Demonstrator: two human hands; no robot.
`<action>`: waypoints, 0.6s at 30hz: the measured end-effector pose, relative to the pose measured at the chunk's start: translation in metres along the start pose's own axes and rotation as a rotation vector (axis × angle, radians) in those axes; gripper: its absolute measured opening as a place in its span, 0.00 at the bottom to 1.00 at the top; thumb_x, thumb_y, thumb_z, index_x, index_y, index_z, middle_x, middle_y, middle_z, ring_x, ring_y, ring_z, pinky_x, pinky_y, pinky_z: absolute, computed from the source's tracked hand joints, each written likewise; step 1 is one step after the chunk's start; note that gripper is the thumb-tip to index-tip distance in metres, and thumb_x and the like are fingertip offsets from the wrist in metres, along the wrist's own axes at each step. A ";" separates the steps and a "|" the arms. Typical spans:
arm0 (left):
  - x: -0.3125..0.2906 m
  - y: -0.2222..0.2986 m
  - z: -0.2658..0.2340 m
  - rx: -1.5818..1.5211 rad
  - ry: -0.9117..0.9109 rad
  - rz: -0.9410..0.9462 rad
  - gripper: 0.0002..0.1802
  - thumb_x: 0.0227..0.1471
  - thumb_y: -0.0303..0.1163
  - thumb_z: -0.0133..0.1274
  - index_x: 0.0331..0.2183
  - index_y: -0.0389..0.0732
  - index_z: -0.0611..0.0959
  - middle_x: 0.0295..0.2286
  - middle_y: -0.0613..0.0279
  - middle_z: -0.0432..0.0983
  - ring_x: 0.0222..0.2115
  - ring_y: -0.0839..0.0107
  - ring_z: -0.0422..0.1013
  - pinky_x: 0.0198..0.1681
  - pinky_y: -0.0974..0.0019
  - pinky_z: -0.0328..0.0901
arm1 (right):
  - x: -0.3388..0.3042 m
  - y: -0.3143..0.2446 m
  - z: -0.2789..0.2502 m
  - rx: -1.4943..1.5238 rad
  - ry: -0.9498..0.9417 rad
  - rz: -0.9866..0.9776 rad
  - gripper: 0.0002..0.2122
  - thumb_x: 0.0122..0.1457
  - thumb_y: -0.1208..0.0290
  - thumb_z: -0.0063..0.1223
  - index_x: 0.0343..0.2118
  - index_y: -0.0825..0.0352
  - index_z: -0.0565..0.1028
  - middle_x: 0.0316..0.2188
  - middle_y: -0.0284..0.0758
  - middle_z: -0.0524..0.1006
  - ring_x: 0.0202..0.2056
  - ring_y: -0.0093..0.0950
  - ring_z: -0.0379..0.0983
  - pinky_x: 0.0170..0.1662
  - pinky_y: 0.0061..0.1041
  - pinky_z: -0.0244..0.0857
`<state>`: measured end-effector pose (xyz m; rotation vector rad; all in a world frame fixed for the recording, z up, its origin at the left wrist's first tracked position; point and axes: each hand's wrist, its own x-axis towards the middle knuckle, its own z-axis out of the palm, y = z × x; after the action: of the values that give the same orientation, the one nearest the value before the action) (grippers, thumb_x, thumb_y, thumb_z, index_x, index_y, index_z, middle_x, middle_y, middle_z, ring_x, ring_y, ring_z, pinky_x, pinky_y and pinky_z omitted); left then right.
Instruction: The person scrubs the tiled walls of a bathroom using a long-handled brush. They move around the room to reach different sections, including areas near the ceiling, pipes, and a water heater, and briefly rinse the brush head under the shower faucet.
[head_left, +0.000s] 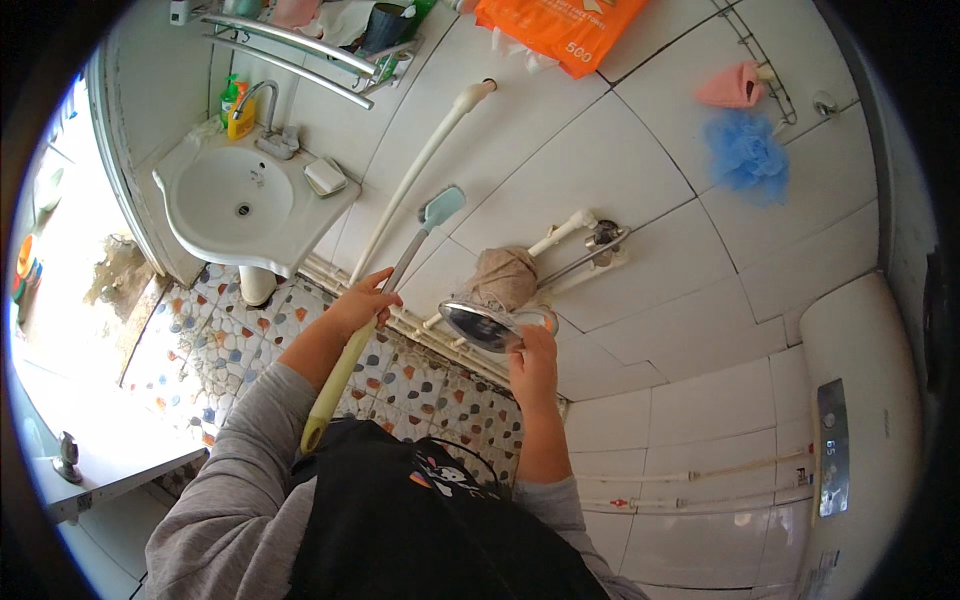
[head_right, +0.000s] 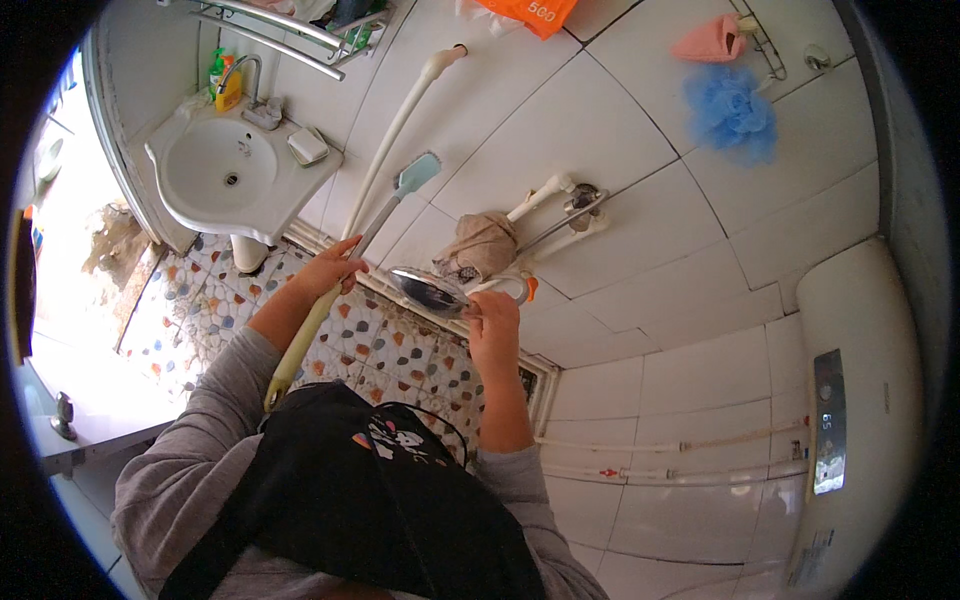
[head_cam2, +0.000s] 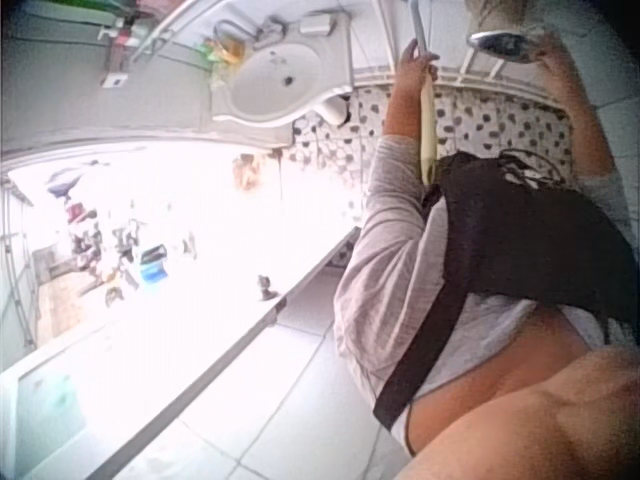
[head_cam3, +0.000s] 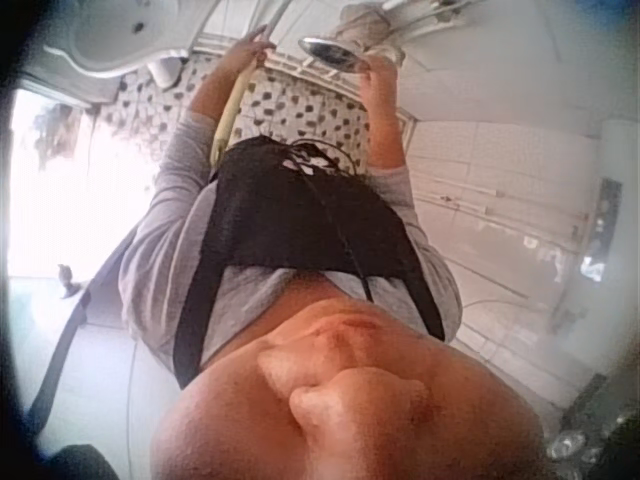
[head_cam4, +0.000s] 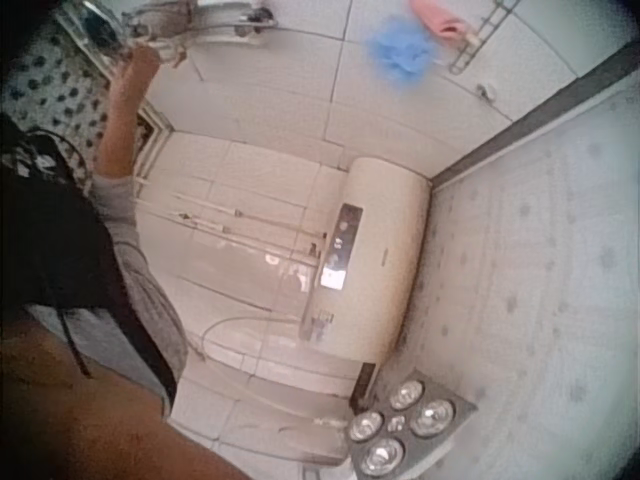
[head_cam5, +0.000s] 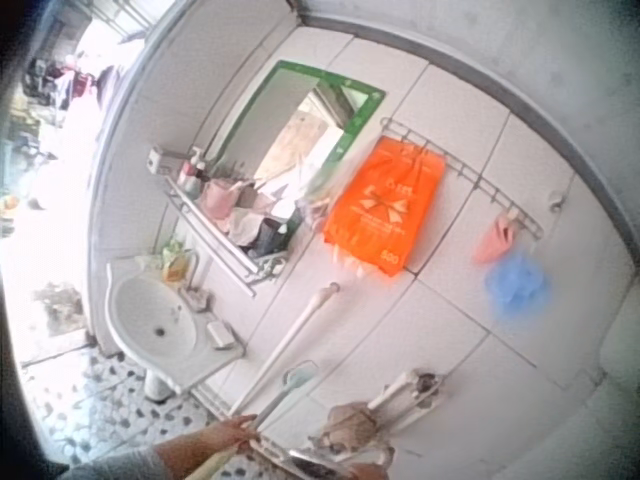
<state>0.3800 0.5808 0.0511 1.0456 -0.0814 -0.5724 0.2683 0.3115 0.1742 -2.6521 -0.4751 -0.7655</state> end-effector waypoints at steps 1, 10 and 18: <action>-0.003 -0.003 0.002 0.191 0.027 0.062 0.40 0.53 0.26 0.51 0.62 0.41 0.49 0.28 0.58 0.73 0.20 0.75 0.64 0.20 0.70 0.60 | -0.001 0.001 -0.002 -0.014 -0.011 0.004 0.15 0.42 0.88 0.54 0.34 0.68 0.71 0.30 0.40 0.73 0.35 0.41 0.69 0.41 0.38 0.62; -0.007 0.005 0.023 0.285 0.025 0.134 0.25 0.55 0.29 0.48 0.53 0.36 0.61 0.30 0.60 0.75 0.21 0.77 0.66 0.23 0.73 0.63 | -0.003 0.010 -0.001 0.049 0.026 0.056 0.13 0.43 0.87 0.52 0.34 0.68 0.69 0.28 0.41 0.72 0.33 0.43 0.68 0.37 0.38 0.61; 0.042 0.032 0.044 0.110 -0.127 0.077 0.26 0.58 0.31 0.45 0.57 0.40 0.62 0.22 0.67 0.64 0.18 0.78 0.62 0.20 0.73 0.58 | 0.035 0.005 0.004 0.175 0.088 0.099 0.08 0.48 0.85 0.51 0.31 0.69 0.68 0.32 0.40 0.69 0.37 0.37 0.66 0.44 0.34 0.59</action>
<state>0.4149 0.5374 0.0921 1.1068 -0.2663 -0.5693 0.3000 0.3162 0.1892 -2.4497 -0.3672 -0.7696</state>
